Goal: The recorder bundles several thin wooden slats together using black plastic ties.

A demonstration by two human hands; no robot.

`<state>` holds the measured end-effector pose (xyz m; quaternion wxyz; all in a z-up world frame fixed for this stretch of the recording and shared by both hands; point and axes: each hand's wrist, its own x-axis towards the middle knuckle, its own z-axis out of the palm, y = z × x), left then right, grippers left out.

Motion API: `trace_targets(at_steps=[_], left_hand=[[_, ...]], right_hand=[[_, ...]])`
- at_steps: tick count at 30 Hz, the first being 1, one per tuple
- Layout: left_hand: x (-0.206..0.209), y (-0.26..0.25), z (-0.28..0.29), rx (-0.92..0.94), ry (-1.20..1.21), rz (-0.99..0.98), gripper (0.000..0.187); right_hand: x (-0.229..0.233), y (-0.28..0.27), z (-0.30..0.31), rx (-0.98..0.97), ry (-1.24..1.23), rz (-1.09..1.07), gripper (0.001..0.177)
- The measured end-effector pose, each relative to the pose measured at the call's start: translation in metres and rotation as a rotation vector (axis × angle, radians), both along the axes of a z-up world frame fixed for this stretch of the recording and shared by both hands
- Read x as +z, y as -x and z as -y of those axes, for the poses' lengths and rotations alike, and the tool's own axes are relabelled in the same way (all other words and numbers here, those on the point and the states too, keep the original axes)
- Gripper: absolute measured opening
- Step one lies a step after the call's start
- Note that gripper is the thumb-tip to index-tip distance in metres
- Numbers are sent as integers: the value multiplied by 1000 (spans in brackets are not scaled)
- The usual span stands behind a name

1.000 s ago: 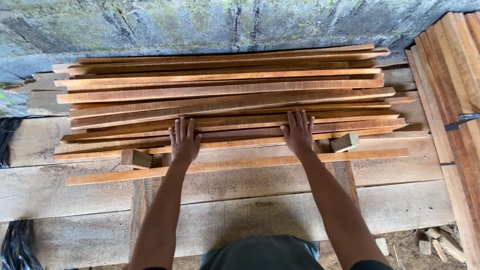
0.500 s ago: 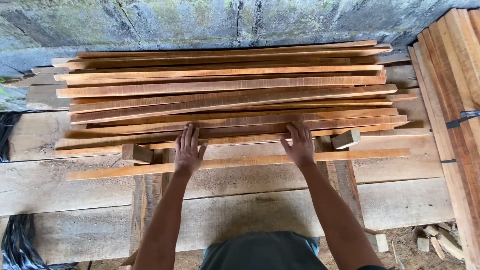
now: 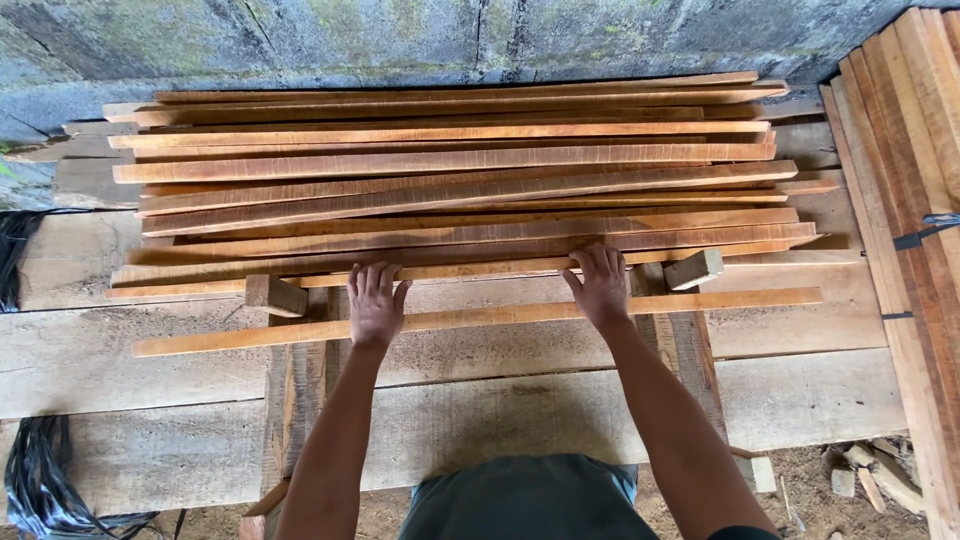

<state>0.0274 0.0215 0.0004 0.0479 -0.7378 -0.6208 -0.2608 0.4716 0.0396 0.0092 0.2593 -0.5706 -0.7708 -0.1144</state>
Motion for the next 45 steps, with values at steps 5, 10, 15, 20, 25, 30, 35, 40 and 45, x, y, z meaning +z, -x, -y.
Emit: trace_targets(at_steps=[5,10,15,20,25,30,35,40,45], left_hand=[[22,1,-9,-108,-81,-10,31],[22,1,-16,-165,-124,25,38],[23,-1,-15,-170,-151,44,38],[12,-2,-15,-115,-165,30,39],[14,-3,-10,-87,-165,43,40],[14,-2,-11,-75,-78,68,33],[-10,9,-32,-53,-8,149,24],[20,23,-75,23,65,69,23],[27,44,-121,34,14,-151,37]], right_hand=[[34,12,-7,125,-112,-39,22],[43,17,-15,140,-147,-64,19],[51,19,-11,136,-148,-20,30],[52,20,-4,124,-143,-28,43],[38,18,-4,103,-134,-36,45],[46,18,-3,78,-107,-4,42],[28,7,-23,73,-54,-17,30],[15,-7,-73,28,-12,-5,30],[47,-1,-110,-9,119,96,35]])
